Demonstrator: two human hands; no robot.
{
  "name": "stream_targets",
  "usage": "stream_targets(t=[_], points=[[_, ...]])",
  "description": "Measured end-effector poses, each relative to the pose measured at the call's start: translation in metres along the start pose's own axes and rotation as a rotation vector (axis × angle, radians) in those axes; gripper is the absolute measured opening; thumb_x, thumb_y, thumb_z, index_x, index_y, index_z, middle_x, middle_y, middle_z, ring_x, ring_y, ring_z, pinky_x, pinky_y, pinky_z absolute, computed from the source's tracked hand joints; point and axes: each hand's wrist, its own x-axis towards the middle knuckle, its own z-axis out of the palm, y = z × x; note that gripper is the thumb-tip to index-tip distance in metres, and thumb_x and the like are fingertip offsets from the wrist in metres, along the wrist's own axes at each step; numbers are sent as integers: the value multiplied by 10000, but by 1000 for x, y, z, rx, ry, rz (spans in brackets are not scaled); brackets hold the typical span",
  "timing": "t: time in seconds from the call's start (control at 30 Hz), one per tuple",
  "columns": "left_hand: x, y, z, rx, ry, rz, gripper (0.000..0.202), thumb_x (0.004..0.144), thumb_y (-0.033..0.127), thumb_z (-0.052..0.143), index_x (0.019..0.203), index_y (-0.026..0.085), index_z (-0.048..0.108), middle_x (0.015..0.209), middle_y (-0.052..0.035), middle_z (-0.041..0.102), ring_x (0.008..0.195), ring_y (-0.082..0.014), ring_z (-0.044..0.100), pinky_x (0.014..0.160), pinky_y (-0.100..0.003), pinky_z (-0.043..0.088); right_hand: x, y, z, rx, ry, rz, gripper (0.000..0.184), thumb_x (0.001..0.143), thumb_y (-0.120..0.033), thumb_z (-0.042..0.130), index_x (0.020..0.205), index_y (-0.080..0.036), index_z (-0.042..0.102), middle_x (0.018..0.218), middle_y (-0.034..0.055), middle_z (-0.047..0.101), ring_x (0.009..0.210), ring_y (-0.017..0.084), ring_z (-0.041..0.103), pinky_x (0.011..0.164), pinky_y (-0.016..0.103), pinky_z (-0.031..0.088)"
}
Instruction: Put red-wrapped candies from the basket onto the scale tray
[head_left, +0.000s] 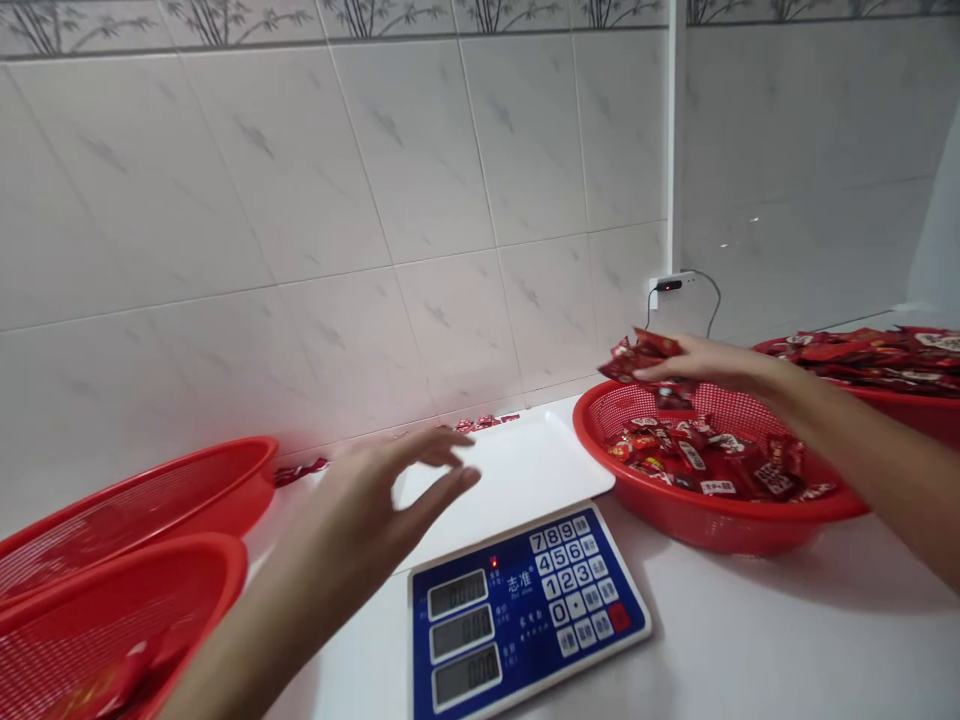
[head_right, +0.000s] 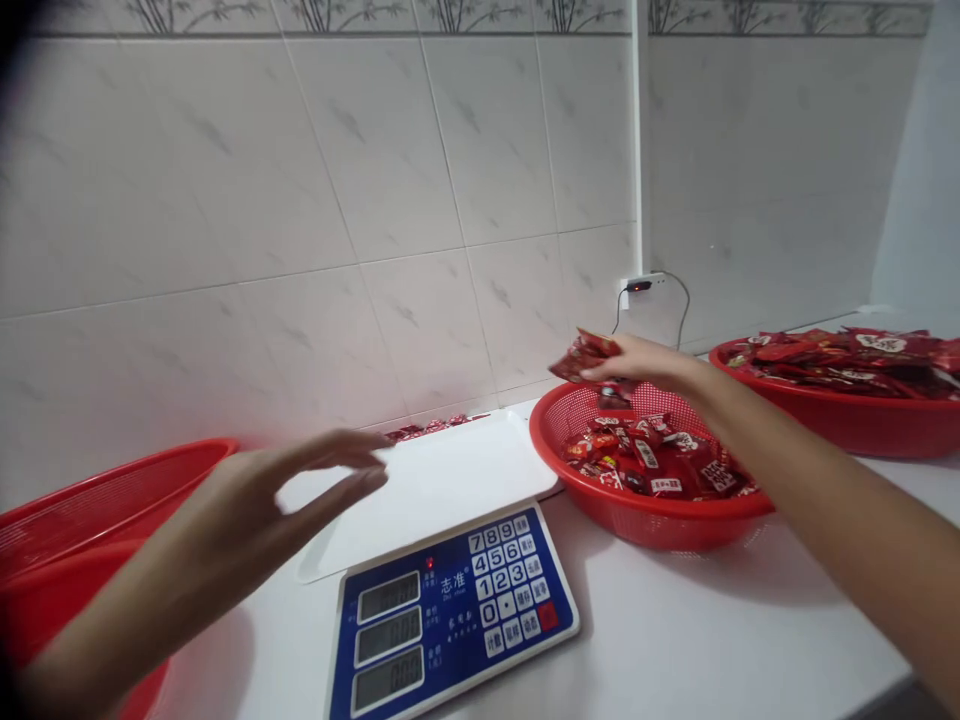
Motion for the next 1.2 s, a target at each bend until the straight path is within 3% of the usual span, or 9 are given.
stream_targets(t=[0.1,0.17,0.27,0.37,0.63,0.93,1.0,1.13,1.2], points=[[39,0,30,-263,97,-76,586,796,570,599,1274,233,568,1219,-106,666,1055,-264,646,877,-402,529,10,-36,39,283,-166,-91,336,657,-233,759,981,-184,683,889,79,719,749,191,651,556,248,482],[57,-8,46,-443,129,-152,681,780,575,620,1328,191,493,1358,-154,565,1169,-285,586,923,-411,506,15,-55,69,405,-336,-231,273,670,-207,745,937,-193,686,921,58,718,861,191,655,737,274,513],[69,-27,55,-616,82,-183,556,829,585,535,1177,152,570,1170,-156,669,1059,-259,648,873,-371,531,21,-67,105,433,-525,-345,174,711,-227,720,879,-193,691,934,53,712,923,207,645,851,321,491],[64,-44,51,-592,38,-188,459,798,547,567,1012,146,635,948,-115,721,878,-224,691,761,-324,551,27,-58,125,415,-537,-299,166,704,-240,718,858,-189,679,874,56,700,842,219,641,782,352,497],[59,-68,54,-429,29,-233,297,727,455,639,792,165,645,692,-46,672,678,-205,649,640,-322,525,31,-27,152,429,-502,-249,249,666,-209,721,909,-200,669,859,38,690,789,200,629,730,329,489],[55,-61,40,-439,355,-296,338,703,451,660,919,193,623,635,40,530,613,-136,542,541,-224,436,28,-28,151,518,-448,-113,294,703,-197,727,989,-183,664,947,76,700,865,226,649,763,349,501],[54,-60,39,-484,257,-296,410,694,459,675,998,187,644,702,18,577,664,-146,568,575,-234,448,26,-28,152,521,-481,-114,307,698,-195,737,993,-175,657,945,81,697,870,226,648,764,343,504],[53,-60,45,-499,-130,-212,390,710,423,656,1007,170,641,766,-33,659,681,-177,607,584,-267,452,21,-32,155,561,-509,-128,249,693,-224,750,914,-165,652,862,62,686,807,192,634,723,306,500],[54,-59,48,-438,-124,-195,313,735,403,599,950,177,623,696,-15,645,629,-171,593,568,-270,435,19,-37,156,593,-465,-145,233,699,-234,750,894,-170,640,841,47,674,780,171,620,689,281,495]])
